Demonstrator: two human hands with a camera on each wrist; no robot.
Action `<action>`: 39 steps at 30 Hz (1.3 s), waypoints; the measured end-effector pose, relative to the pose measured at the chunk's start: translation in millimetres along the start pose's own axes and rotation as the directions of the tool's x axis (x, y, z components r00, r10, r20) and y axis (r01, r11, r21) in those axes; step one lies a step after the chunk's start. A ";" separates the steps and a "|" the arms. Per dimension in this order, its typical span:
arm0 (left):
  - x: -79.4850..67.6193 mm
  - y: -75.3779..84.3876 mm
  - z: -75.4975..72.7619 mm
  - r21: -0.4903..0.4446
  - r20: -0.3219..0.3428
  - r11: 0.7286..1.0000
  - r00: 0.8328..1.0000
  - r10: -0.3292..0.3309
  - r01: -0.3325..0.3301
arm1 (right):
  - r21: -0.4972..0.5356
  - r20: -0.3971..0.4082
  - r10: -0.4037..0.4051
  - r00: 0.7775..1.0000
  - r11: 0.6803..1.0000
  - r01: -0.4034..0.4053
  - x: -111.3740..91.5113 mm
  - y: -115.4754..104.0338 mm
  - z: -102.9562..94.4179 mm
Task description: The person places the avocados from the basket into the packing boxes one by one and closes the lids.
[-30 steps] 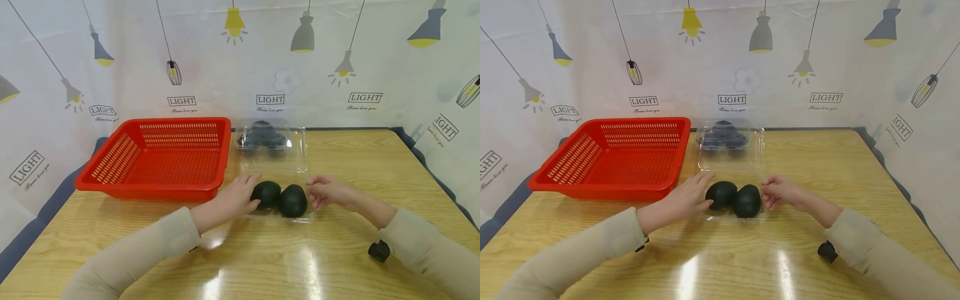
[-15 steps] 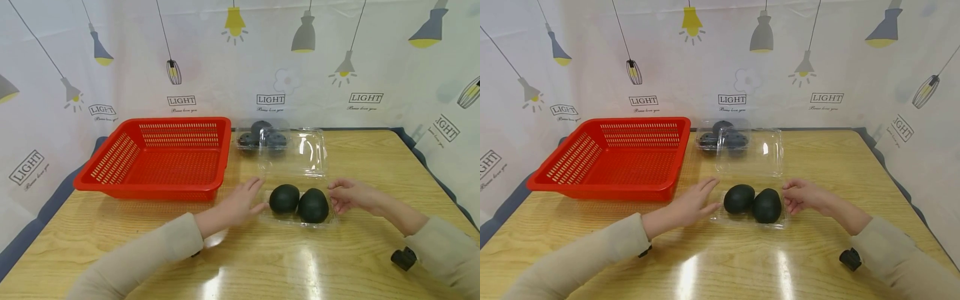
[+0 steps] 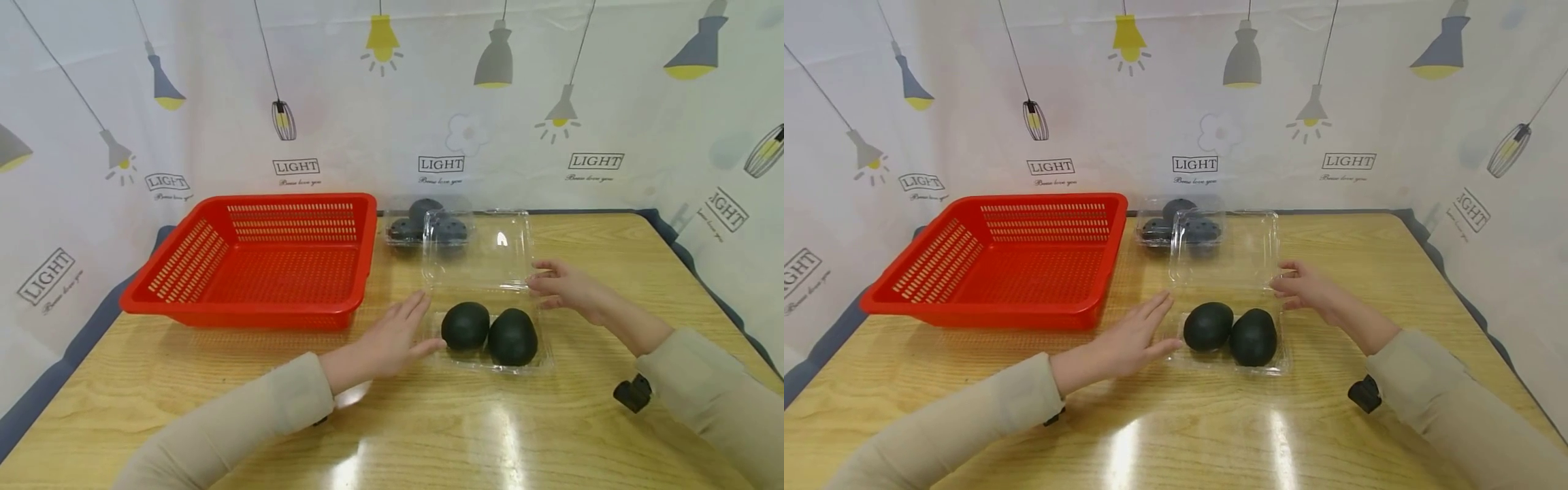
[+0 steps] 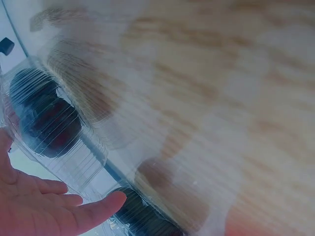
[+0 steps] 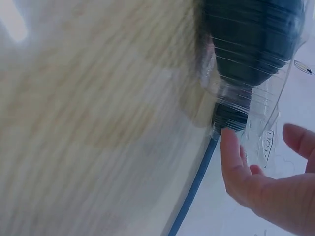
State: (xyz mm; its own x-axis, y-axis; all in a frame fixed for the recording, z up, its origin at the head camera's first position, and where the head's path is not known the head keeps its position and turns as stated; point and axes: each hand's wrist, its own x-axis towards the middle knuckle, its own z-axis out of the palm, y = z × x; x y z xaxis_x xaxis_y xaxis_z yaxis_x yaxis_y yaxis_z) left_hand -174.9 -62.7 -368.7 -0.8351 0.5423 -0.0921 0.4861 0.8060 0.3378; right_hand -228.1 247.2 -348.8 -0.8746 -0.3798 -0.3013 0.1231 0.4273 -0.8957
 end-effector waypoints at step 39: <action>-19.5 -2.3 -8.4 -0.697 0.130 0.675 0.968 -0.213 0.242 | 0.032 -0.119 0.095 0.988 0.995 -0.092 -80.9 12.2 43.2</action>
State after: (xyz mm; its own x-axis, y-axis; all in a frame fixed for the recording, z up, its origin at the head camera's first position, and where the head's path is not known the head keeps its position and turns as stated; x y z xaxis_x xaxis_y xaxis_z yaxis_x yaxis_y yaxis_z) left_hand -161.9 -77.1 -359.7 -0.8791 0.3838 -0.2827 -0.0533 0.5102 0.8584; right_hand -135.6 247.7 -349.4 -0.9085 -0.2369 -0.3443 0.2180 0.4342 -0.8740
